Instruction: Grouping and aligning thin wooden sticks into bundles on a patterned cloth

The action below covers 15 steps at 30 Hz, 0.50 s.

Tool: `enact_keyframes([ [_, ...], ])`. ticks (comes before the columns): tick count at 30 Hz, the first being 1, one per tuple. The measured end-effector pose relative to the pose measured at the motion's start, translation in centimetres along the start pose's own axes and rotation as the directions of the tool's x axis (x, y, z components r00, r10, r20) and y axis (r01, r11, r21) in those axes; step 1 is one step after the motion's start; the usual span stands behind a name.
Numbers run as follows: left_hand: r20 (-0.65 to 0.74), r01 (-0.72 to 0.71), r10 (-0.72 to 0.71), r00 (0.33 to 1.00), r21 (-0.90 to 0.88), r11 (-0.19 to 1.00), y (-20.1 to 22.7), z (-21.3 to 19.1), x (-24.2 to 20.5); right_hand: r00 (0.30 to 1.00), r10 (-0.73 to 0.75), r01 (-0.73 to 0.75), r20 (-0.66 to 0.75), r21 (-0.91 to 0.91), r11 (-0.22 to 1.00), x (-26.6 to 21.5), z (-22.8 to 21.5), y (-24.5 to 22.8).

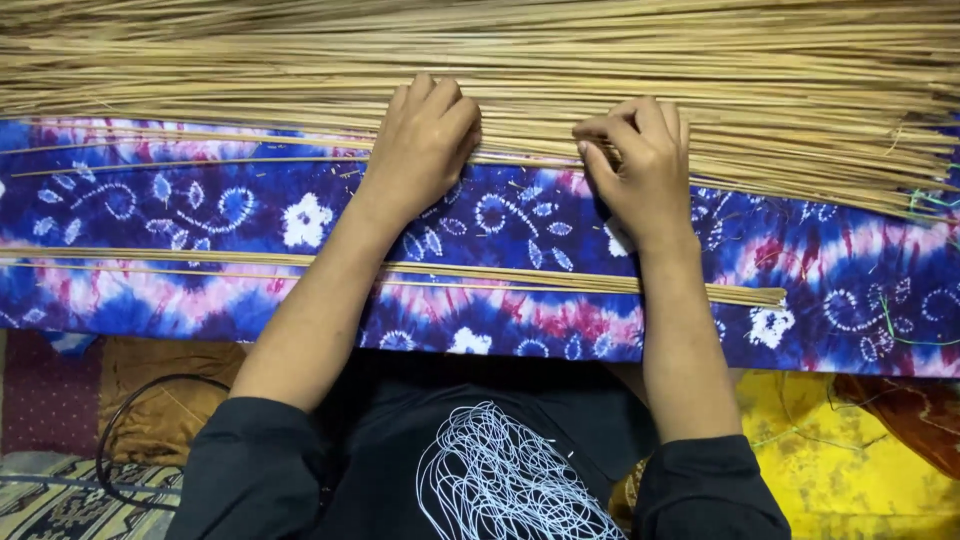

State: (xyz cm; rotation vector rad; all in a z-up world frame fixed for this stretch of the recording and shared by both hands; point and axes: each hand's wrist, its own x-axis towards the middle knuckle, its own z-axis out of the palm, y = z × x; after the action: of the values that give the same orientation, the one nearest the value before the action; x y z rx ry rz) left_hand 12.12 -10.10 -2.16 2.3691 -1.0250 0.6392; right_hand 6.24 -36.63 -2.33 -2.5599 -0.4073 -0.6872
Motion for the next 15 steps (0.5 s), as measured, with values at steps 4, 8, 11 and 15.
enact_keyframes([
  [4, -0.027, -0.027, 0.027, 0.999, 0.016, 1.000, 0.1, 0.1, -0.1, 1.000, 0.000, 0.000, -0.004, -0.024, 1.000, -0.3, 0.3, 0.2],
  [8, -0.050, -0.033, 0.034, 0.998, 0.029, 0.999, 0.1, -0.1, -0.3, 1.000, -0.029, 0.029, 0.009, -0.032, 0.999, -0.4, 0.0, 0.0],
  [11, -0.075, -0.027, 0.030, 0.997, 0.048, 0.998, 0.4, -0.5, -0.2, 0.999, -0.042, 0.041, -0.013, -0.062, 0.997, -0.4, 0.0, 0.0],
  [15, -0.109, -0.020, 0.031, 0.994, 0.093, 0.995, 0.8, -1.1, -0.2, 0.995, -0.072, 0.064, -0.068, -0.116, 0.991, -0.3, -0.2, -0.3],
])
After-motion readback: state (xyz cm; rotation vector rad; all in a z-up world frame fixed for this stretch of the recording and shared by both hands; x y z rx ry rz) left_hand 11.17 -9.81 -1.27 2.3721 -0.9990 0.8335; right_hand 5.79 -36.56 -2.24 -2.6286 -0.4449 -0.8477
